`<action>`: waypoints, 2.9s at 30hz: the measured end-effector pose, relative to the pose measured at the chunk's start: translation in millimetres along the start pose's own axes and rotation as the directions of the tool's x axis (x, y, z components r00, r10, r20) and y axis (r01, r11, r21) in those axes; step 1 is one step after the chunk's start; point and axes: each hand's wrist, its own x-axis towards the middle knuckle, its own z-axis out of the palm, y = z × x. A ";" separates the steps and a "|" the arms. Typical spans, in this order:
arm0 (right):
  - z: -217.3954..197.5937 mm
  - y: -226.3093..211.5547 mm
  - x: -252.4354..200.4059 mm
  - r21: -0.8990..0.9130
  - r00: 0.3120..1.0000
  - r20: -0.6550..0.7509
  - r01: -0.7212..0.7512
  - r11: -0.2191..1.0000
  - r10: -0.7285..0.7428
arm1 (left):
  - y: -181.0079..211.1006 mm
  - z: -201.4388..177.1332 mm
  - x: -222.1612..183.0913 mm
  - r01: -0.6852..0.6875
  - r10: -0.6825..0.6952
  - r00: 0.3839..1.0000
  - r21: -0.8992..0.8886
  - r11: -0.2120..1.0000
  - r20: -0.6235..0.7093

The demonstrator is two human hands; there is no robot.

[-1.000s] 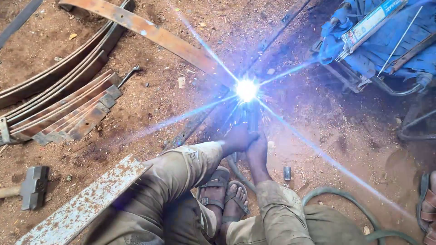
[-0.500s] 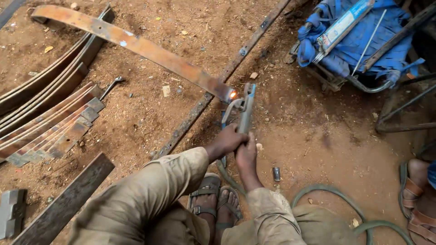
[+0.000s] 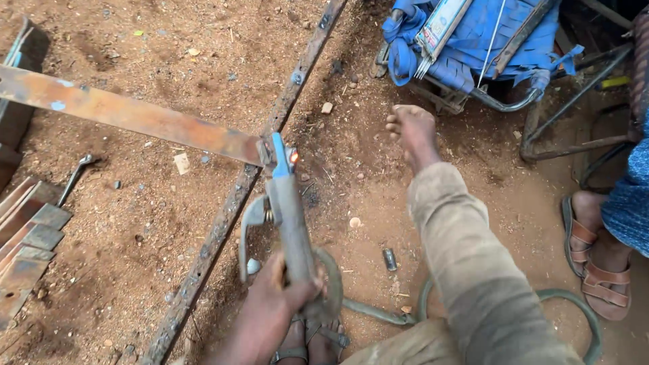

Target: Welding and shaping metal leaf springs for a vehicle suspension.

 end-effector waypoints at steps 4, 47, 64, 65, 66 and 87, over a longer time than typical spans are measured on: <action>-18.0 16.3 84.8 0.056 0.993 -0.112 -0.027 0.998 0.033 | -100.7 -43.4 31.8 -0.172 0.172 0.984 -0.017 0.985 0.043; -23.9 43.6 -309.6 -0.096 0.754 0.653 0.178 0.979 -0.073 | -43.8 2.4 -37.2 -0.393 0.386 0.920 0.207 0.896 0.071; -30.3 65.1 -245.9 0.083 0.809 0.574 -0.213 0.973 0.128 | -44.1 14.5 -12.7 -0.358 0.354 0.933 0.057 0.932 0.066; -29.5 64.0 -247.8 0.074 0.788 0.607 -0.186 0.980 0.103 | -45.3 15.9 -13.2 -0.435 0.429 0.898 0.060 0.898 0.097; -28.7 63.0 -249.6 0.067 0.765 0.638 -0.159 0.985 0.080 | -46.7 17.3 -13.5 -0.510 0.500 0.856 0.059 0.858 0.128; -48.7 29.2 -257.1 -0.060 0.796 0.554 0.331 0.942 -0.244 | 2.8 -39.8 -14.2 -0.426 0.458 0.872 0.192 0.884 -0.175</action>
